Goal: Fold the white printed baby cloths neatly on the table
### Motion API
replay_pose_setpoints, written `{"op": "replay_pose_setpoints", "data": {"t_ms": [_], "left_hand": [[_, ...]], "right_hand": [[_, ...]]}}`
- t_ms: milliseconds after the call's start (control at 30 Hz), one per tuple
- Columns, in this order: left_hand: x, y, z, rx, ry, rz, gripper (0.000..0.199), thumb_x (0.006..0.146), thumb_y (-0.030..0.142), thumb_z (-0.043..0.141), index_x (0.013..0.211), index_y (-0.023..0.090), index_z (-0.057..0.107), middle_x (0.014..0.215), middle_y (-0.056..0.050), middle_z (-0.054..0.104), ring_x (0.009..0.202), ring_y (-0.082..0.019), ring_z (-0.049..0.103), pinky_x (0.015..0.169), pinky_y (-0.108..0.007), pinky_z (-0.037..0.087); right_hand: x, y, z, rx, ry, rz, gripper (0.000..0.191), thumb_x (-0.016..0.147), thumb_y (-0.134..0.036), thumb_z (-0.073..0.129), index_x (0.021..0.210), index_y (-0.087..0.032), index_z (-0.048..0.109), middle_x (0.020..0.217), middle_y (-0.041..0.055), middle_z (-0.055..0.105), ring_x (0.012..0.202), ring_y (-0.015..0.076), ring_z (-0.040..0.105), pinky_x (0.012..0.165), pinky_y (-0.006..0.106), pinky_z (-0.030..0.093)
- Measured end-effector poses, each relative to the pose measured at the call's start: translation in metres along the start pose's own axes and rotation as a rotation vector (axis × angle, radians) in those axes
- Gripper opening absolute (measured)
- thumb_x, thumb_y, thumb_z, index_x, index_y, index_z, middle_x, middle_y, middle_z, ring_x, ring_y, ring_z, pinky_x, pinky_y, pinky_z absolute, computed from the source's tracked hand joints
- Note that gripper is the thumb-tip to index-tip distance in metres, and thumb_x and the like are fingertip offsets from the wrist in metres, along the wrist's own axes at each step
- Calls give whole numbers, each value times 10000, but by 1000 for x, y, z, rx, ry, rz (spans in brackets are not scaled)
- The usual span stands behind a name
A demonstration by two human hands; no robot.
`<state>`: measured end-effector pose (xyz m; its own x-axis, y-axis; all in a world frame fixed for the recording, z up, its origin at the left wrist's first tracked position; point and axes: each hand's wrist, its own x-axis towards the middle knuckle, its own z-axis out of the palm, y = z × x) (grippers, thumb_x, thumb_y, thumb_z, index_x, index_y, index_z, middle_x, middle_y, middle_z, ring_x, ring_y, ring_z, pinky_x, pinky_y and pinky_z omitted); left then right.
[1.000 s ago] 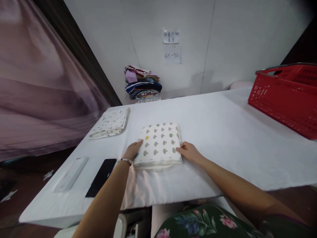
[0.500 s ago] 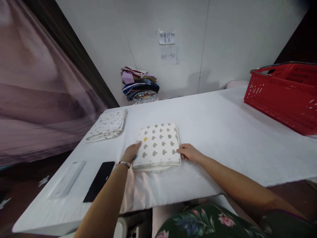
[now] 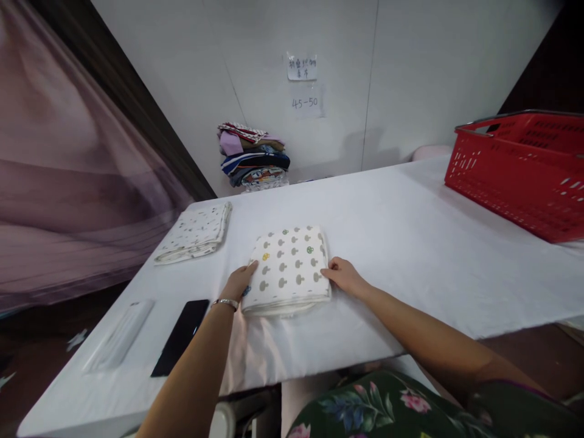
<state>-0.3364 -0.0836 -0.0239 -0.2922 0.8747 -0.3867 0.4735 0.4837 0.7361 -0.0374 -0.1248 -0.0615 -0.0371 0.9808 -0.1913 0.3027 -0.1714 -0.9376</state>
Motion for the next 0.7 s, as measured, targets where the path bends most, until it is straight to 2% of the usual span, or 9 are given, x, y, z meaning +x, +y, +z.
{"op": "replay_pose_setpoints", "data": {"t_ms": [100, 233, 367, 433, 500, 633, 700], "left_hand": [[0, 1, 0, -47, -4, -14, 438, 744, 532, 559, 923, 142, 647, 1022, -122, 682, 904, -230, 650, 702, -265, 521], [2, 2, 1, -127, -19, -46, 469, 711, 551, 606, 897, 124, 661, 940, -117, 701, 844, -229, 657, 686, -286, 531], [4, 2, 0, -149, -6, -57, 464, 691, 553, 633, 847, 118, 665, 841, -111, 710, 795, -230, 661, 669, -300, 539], [4, 1, 0, -172, -20, -70, 432, 713, 538, 619, 837, 126, 655, 864, -106, 710, 796, -218, 663, 665, -287, 542], [4, 0, -1, -192, -43, -84, 410, 729, 525, 604, 840, 133, 645, 896, -103, 708, 798, -209, 665, 662, -275, 543], [4, 1, 0, -193, -46, -74, 375, 736, 491, 596, 857, 139, 641, 909, -106, 704, 797, -211, 666, 654, -273, 540], [3, 2, 0, -96, 0, -30, 372, 745, 491, 576, 851, 141, 646, 890, -107, 707, 797, -214, 668, 651, -272, 535]], "right_hand": [[-1, -6, 1, -13, -30, 16, 273, 737, -428, 596, 678, -199, 460, 537, -48, 505, 466, 93, 447, 447, 204, 311], [-4, -27, 1, -54, -68, 0, 294, 760, -364, 586, 587, -197, 417, 455, -59, 436, 419, 78, 406, 423, 198, 278], [-7, -42, 4, 174, -213, 68, 273, 831, -362, 499, 624, -196, 433, 429, -62, 438, 378, 75, 410, 391, 187, 269], [-7, -41, 5, 225, -276, 167, 256, 841, -337, 490, 634, -192, 448, 395, -63, 441, 339, 72, 395, 364, 184, 236], [-7, -37, 5, 177, -292, 223, 261, 831, -301, 506, 603, -191, 442, 340, -64, 416, 301, 75, 374, 345, 186, 208], [-6, -29, 1, 109, -274, 152, 287, 816, -278, 533, 564, -188, 431, 352, -54, 460, 290, 71, 385, 337, 188, 235], [-6, -28, -1, 115, -276, 118, 295, 821, -280, 529, 559, -184, 434, 389, -50, 495, 296, 63, 391, 342, 187, 258]]}}
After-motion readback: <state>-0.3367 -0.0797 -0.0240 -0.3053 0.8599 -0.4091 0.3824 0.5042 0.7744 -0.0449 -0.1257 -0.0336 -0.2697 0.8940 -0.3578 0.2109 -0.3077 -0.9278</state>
